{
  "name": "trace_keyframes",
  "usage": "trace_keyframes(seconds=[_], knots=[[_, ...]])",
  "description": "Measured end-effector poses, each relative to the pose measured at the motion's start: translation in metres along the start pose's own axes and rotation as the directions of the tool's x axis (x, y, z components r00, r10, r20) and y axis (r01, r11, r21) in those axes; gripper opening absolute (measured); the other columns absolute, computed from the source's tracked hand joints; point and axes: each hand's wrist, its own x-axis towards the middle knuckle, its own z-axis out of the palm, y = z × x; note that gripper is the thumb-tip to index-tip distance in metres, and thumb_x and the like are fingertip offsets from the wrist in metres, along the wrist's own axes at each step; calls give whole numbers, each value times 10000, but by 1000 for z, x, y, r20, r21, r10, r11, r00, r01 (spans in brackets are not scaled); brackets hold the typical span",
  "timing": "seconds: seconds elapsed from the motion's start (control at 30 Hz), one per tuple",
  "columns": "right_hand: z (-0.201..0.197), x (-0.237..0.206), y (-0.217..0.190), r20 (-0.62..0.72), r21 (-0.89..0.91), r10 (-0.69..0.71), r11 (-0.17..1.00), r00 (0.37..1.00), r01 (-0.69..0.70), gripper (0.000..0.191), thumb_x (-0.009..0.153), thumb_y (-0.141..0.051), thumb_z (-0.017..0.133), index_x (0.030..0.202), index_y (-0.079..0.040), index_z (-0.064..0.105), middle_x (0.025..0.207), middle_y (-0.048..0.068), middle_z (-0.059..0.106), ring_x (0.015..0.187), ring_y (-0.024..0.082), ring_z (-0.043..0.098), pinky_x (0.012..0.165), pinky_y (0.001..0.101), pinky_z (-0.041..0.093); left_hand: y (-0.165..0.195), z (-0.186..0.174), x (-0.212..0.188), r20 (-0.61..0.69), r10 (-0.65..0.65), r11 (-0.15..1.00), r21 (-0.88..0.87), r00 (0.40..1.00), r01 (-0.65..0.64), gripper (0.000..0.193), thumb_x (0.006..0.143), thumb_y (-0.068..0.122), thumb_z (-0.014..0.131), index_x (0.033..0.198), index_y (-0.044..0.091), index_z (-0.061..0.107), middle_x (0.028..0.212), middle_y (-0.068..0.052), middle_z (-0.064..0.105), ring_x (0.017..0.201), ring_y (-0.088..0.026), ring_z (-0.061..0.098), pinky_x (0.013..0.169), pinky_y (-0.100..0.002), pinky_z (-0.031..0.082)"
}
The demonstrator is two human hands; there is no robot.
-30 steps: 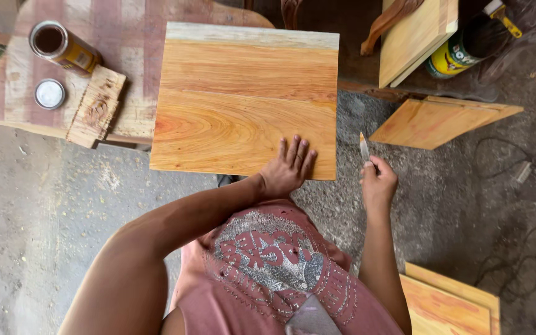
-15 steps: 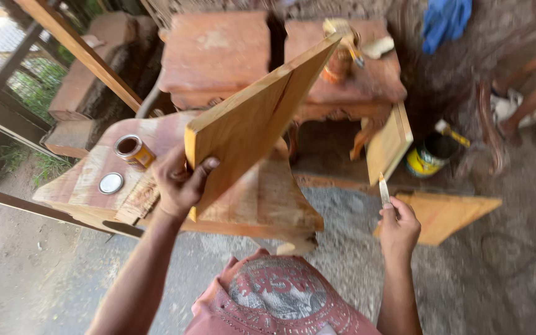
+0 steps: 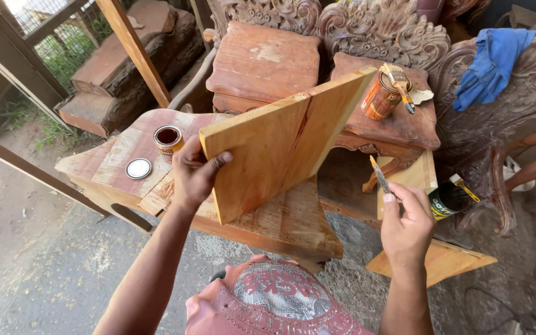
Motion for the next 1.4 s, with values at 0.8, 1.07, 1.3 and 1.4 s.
trace_keyframes(seconds=[0.8, 1.07, 1.3, 1.4], knots=[[28, 62, -83, 224, -293, -331, 874, 917, 387, 293, 943, 54, 712, 1217, -46, 739, 1022, 110, 649, 946, 281, 647, 844, 393, 535, -39, -1, 12, -64, 60, 997, 57, 996, -56, 369, 867, 269, 887, 1002, 26, 643, 931, -14, 747, 855, -52, 651, 802, -225, 536], [43, 75, -87, 302, -280, -380, 841, 874, 463, 334, 915, 38, 734, 1228, -77, 756, 996, 102, 624, 931, 282, 614, 813, 401, 516, -33, 0, 9, -59, 87, 993, 88, 995, -81, 362, 867, 262, 885, 994, 20, 646, 902, -30, 751, 833, -61, 662, 779, -233, 541], [32, 77, -80, 329, -313, -396, 811, 858, 494, 355, 893, 60, 730, 1209, -94, 781, 1017, 90, 621, 977, 280, 594, 864, 396, 515, -32, 3, 6, -54, 141, 982, 131, 989, -133, 372, 878, 254, 879, 1043, 5, 658, 912, -40, 754, 834, -72, 675, 777, -241, 546], [23, 79, -83, 346, -376, -383, 779, 856, 501, 346, 906, 57, 730, 1214, -93, 785, 1031, 81, 625, 998, 274, 598, 887, 391, 519, -33, 4, 6, -41, 129, 990, 54, 991, -127, 368, 894, 244, 876, 1055, -2, 655, 937, -42, 742, 870, -66, 653, 802, -241, 541]])
